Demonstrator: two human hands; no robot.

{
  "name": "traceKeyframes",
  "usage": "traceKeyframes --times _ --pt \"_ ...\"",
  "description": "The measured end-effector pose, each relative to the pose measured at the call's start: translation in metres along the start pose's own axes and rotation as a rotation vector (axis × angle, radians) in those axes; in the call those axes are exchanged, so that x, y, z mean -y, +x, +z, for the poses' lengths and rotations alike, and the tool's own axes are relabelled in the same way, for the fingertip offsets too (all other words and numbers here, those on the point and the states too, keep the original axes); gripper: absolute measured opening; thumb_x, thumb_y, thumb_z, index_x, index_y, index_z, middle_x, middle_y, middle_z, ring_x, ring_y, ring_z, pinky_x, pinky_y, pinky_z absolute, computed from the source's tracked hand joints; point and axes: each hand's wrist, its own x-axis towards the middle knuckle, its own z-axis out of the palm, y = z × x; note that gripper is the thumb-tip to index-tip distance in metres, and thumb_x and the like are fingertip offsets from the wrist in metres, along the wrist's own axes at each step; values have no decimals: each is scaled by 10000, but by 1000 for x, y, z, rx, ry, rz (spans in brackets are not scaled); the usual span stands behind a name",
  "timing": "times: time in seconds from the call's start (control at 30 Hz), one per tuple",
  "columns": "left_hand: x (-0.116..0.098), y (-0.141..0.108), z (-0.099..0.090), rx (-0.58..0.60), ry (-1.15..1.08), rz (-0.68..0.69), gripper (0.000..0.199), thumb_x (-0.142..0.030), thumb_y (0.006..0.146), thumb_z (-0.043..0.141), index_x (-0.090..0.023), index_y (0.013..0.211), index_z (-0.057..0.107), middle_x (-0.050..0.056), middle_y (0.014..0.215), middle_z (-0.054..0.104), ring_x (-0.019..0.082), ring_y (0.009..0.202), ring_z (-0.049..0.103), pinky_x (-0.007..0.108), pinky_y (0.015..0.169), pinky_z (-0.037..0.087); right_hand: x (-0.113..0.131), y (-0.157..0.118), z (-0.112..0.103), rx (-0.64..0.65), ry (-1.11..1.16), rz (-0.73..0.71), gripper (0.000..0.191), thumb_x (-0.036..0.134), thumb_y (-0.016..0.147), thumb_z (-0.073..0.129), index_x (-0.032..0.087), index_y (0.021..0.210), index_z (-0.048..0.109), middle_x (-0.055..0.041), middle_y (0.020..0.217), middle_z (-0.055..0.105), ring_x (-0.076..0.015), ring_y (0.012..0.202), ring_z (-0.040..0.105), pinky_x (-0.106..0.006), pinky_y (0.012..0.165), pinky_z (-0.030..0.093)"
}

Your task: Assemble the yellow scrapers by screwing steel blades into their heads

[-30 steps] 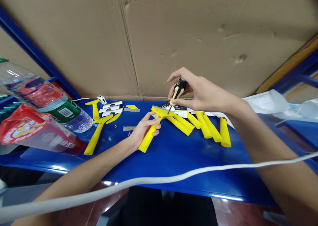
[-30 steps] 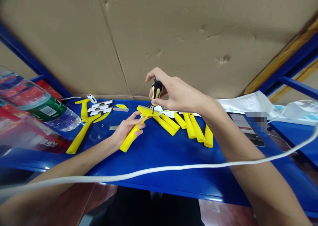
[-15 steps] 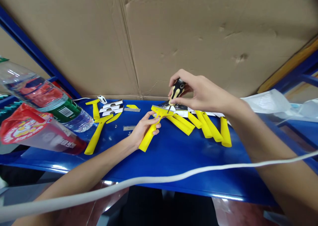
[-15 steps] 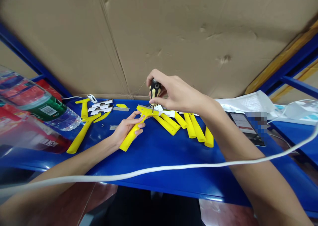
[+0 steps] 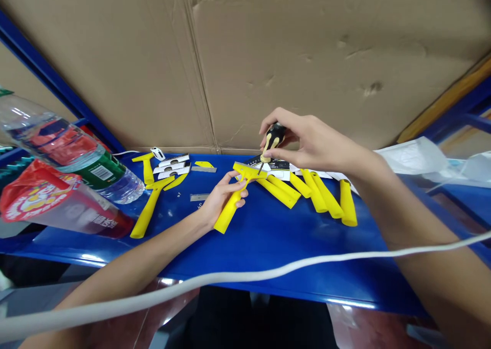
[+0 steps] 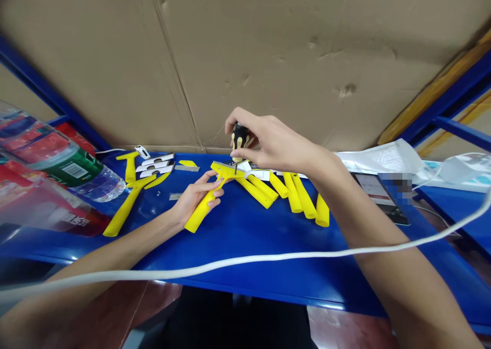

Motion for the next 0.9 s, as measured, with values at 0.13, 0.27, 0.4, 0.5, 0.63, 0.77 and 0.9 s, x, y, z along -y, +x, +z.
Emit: traceKeyframes --times 0.13,0.27,0.4,0.5,0.63,0.77,0.9 --pt "1 0 0 13 20 -14 542 -103 777 921 -227 1145 543 97 1188 745 67 623 606 164 465 428 -3 1 0 -13 -68 -30 279 384 960 806 249 1145 649 -34 998 772 -224 810 726 -377 770 552" --pt "2 1 -1 12 35 -7 553 -116 768 927 -230 1147 541 86 1167 747 68 620 608 165 464 427 -2 1 -2 -20 -96 -19 288 396 941 840 250 1097 646 -16 937 750 -215 780 696 -363 741 509" --pt "2 1 -1 9 48 -7 561 -121 764 935 -230 1137 530 86 1154 749 72 626 616 165 461 433 -4 1 -2 -34 -141 24 355 440 906 899 260 1065 639 4 895 739 -222 782 696 -361 748 486" --pt "3 2 -2 2 51 9 549 -126 770 935 -224 1135 536 78 1138 747 66 621 612 163 461 437 -7 1 -2 -46 -158 38 391 431 886 930 261 1051 618 3 879 747 -229 776 702 -361 738 477" --pt "3 2 -4 -7 64 30 546 -129 776 927 -220 1164 554 80 1134 745 73 631 624 168 466 447 -8 1 -2 -44 -186 56 407 400 875 947 266 1050 605 -2 862 755 -240 760 701 -366 718 465" --pt "3 3 -4 -12 74 35 552 -136 771 937 -220 1162 556 77 1148 740 71 634 624 171 467 442 -6 1 -1 -43 -217 75 412 398 865 958 267 1030 603 -1 839 745 -246 746 691 -366 707 459" --pt "3 3 -4 -20 86 60 576 -147 740 963 -218 1151 566 32 1055 704 80 632 627 177 461 434 -5 1 -1 -60 -238 71 428 401 858 968 266 1007 590 0 815 734 -236 719 669 -359 685 449"
